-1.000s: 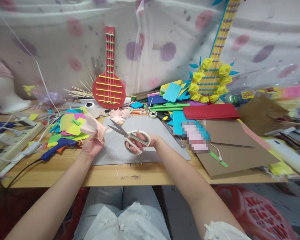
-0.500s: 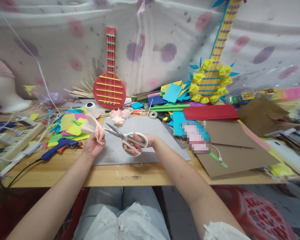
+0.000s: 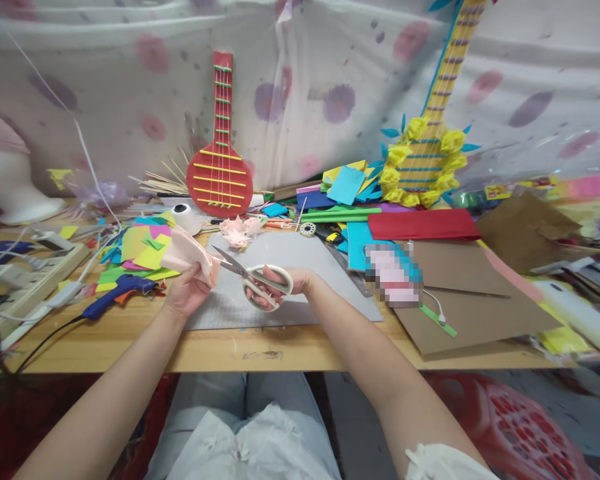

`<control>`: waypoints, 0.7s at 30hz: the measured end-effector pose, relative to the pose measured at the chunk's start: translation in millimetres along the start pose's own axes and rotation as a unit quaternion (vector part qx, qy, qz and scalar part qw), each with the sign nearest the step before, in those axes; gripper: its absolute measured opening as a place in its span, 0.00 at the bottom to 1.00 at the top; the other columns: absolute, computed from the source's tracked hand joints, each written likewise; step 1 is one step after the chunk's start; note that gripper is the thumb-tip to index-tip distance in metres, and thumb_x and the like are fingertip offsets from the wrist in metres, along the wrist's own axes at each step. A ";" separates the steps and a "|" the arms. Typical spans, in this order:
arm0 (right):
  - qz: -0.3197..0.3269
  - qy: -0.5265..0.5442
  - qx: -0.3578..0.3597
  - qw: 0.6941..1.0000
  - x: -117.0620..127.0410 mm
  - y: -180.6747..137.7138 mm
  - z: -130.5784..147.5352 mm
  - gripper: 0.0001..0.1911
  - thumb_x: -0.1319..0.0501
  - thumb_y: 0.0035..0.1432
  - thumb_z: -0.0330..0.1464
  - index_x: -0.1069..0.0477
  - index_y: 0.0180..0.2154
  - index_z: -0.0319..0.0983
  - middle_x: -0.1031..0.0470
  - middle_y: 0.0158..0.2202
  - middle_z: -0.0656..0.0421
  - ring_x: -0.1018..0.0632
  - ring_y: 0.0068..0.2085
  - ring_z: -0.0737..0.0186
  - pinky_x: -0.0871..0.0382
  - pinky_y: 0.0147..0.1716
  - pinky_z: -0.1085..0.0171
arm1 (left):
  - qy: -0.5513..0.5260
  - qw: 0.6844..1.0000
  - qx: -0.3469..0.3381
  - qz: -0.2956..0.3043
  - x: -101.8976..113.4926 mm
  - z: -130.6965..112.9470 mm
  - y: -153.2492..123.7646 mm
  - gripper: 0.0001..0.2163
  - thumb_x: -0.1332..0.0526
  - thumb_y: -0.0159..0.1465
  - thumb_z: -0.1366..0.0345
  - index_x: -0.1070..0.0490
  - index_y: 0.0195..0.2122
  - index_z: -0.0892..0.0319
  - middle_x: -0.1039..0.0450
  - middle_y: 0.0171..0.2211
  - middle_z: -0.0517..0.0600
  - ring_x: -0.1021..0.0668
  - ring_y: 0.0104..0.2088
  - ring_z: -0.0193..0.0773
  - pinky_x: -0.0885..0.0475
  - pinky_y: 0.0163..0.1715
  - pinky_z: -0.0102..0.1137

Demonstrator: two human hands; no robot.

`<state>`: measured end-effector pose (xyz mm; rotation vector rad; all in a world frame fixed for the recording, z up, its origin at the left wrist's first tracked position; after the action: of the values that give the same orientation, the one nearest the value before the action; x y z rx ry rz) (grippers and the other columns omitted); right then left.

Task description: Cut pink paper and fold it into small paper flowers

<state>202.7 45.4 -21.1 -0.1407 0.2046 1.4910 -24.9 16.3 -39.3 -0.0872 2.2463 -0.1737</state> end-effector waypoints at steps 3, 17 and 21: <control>-0.002 -0.014 -0.005 1.000 0.4 -1.0 0.2 0.40 0.53 0.47 0.61 0.41 0.41 0.30 0.36 0.25 0.57 0.34 0.24 0.69 0.49 0.14 0.72 | 0.013 1.000 0.001 0.007 -2.6 1.4 -2.9 0.11 0.44 0.57 0.75 0.30 0.41 0.61 0.23 0.30 0.47 0.22 0.30 0.31 0.28 0.32 0.24; -0.009 0.010 0.001 1.000 4.8 -4.3 -0.8 0.38 0.51 0.47 0.61 0.42 0.41 0.31 0.37 0.26 0.58 0.35 0.24 0.69 0.49 0.14 0.72 | 0.019 0.998 0.049 0.020 -0.2 10.7 -3.1 0.15 0.43 0.55 0.76 0.30 0.44 0.61 0.23 0.37 0.50 0.22 0.37 0.36 0.29 0.40 0.31; -0.010 0.013 0.009 1.000 7.2 -2.8 -3.8 0.40 0.52 0.45 0.62 0.42 0.41 0.32 0.37 0.26 0.58 0.35 0.24 0.69 0.50 0.13 0.72 | 0.033 0.997 0.070 0.021 -4.6 19.5 -3.7 0.15 0.42 0.55 0.75 0.30 0.45 0.62 0.23 0.37 0.51 0.22 0.37 0.37 0.28 0.39 0.31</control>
<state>205.7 51.4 -26.5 -0.1477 0.2361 1.4682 -6.8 11.4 -47.3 0.0413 2.2926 -0.3139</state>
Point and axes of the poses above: each hand's wrist, its own y-axis towards the middle knuckle, its own x-axis out of the back of the hand, z = x × y, the point moved 1 cm from there along y, towards the middle knuckle
